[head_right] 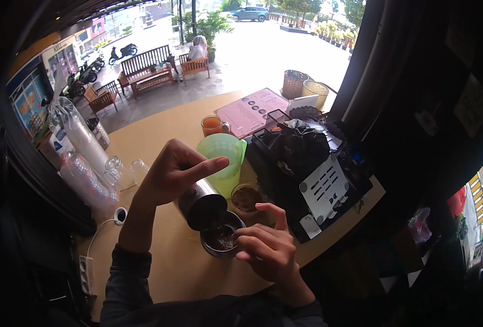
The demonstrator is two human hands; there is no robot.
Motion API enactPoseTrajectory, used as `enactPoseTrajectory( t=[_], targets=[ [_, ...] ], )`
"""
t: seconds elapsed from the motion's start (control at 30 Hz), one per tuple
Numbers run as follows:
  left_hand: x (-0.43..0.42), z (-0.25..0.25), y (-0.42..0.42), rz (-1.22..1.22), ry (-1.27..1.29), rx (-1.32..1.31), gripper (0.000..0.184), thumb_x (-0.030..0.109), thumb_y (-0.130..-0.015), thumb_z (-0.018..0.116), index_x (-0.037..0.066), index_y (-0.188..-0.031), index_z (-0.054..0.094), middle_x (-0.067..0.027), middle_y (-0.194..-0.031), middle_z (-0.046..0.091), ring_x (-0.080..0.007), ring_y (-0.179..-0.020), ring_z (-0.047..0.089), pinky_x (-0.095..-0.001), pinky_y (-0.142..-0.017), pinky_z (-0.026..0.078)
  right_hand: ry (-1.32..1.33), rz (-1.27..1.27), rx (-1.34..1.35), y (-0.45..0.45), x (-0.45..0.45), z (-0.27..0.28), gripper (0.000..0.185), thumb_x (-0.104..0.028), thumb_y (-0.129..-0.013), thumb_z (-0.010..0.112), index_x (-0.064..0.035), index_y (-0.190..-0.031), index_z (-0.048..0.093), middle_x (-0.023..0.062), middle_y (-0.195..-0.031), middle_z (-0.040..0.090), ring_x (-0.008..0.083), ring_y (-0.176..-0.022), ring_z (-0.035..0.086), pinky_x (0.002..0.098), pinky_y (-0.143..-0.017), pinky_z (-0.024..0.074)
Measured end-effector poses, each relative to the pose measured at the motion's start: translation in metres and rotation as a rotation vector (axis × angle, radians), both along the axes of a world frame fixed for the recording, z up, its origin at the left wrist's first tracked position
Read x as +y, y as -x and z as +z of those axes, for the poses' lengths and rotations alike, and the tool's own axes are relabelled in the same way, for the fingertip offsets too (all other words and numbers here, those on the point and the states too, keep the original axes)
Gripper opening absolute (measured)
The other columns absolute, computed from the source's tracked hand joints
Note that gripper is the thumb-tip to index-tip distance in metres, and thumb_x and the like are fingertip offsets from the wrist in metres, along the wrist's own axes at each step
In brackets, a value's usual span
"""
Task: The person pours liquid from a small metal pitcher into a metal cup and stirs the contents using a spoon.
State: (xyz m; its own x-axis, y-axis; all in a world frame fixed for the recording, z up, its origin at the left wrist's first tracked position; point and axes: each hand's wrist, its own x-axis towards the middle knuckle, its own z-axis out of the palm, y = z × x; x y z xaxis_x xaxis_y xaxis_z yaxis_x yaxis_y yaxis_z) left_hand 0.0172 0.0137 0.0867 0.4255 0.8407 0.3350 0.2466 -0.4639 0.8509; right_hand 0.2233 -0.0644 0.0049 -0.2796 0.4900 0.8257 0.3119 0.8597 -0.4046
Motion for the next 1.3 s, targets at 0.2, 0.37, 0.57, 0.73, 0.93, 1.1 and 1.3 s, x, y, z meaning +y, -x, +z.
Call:
enactPoseTrajectory(
  t=[0.2,0.37,0.57,0.73,0.93,1.1,1.3],
  targets=[
    [0.004,-0.005,0.004,0.014,0.03,-0.005,0.056,0.033,-0.09,0.071,0.001,-0.047,0.053,0.0074,-0.043,0.032,-0.001,-0.044,0.027,-0.0265,-0.042,0.02,0.014,-0.052,-0.005,0.001,0.003,0.002,0.037,-0.037,-0.091,0.063,-0.0039,-0.076,0.061,0.004,-0.071,0.067,0.0184,-0.06,0.066,0.0508,-0.097,0.0415],
    [0.003,-0.004,0.004,0.008,0.048,-0.038,0.056,0.032,-0.09,0.071,0.002,-0.047,0.052,0.0087,-0.044,0.033,-0.0004,-0.044,0.028,-0.026,-0.042,0.02,0.055,-0.018,0.013,0.002,0.002,0.001,0.025,-0.025,-0.09,0.067,-0.004,-0.076,0.063,0.0039,-0.07,0.067,0.018,-0.062,0.066,0.052,-0.102,0.0406],
    [0.004,-0.007,0.009,0.025,0.085,-0.061,0.054,0.03,-0.091,0.07,0.002,-0.047,0.054,0.0092,-0.044,0.033,0.0002,-0.045,0.028,-0.0257,-0.042,0.02,0.12,-0.02,0.06,-0.001,-0.001,0.001,0.023,-0.021,-0.089,0.068,-0.0036,-0.075,0.062,0.0047,-0.07,0.067,0.0178,-0.062,0.066,0.052,-0.102,0.0408],
    [0.005,-0.004,0.006,0.02,0.039,-0.039,0.055,0.032,-0.09,0.07,0.0,-0.048,0.055,0.0077,-0.043,0.033,-0.0008,-0.043,0.028,-0.0262,-0.041,0.021,0.099,-0.031,0.073,0.002,0.006,0.002,0.023,-0.02,-0.091,0.067,-0.0037,-0.075,0.061,0.0042,-0.067,0.067,0.0175,-0.061,0.065,0.0515,-0.103,0.0395],
    [0.003,-0.004,0.002,0.0,0.02,-0.013,0.054,0.029,-0.091,0.069,0.002,-0.048,0.053,0.0083,-0.045,0.033,-0.0006,-0.045,0.027,-0.0262,-0.042,0.02,0.115,-0.034,0.106,-0.003,0.002,0.0,0.026,-0.022,-0.093,0.064,-0.0033,-0.075,0.061,0.0047,-0.067,0.068,0.0176,-0.06,0.065,0.0521,-0.103,0.0386],
    [0.002,-0.002,0.002,-0.007,0.022,0.007,0.052,0.024,-0.093,0.068,0.003,-0.048,0.052,0.0106,-0.049,0.033,0.0006,-0.048,0.026,-0.0253,-0.043,0.018,0.127,-0.063,0.189,-0.004,-0.005,0.004,0.034,-0.03,-0.096,0.059,-0.0036,-0.075,0.062,0.0046,-0.066,0.068,0.0171,-0.061,0.066,0.0528,-0.103,0.0381],
    [0.0,-0.001,0.0,0.022,-0.024,0.031,0.054,0.024,-0.093,0.068,0.003,-0.046,0.049,0.0103,-0.048,0.032,0.0004,-0.047,0.026,-0.0257,-0.043,0.018,0.144,-0.08,0.156,-0.004,-0.008,0.007,0.04,-0.037,-0.096,0.057,-0.0042,-0.073,0.062,0.0045,-0.066,0.069,0.0168,-0.062,0.067,0.0533,-0.104,0.0374]
  ],
)
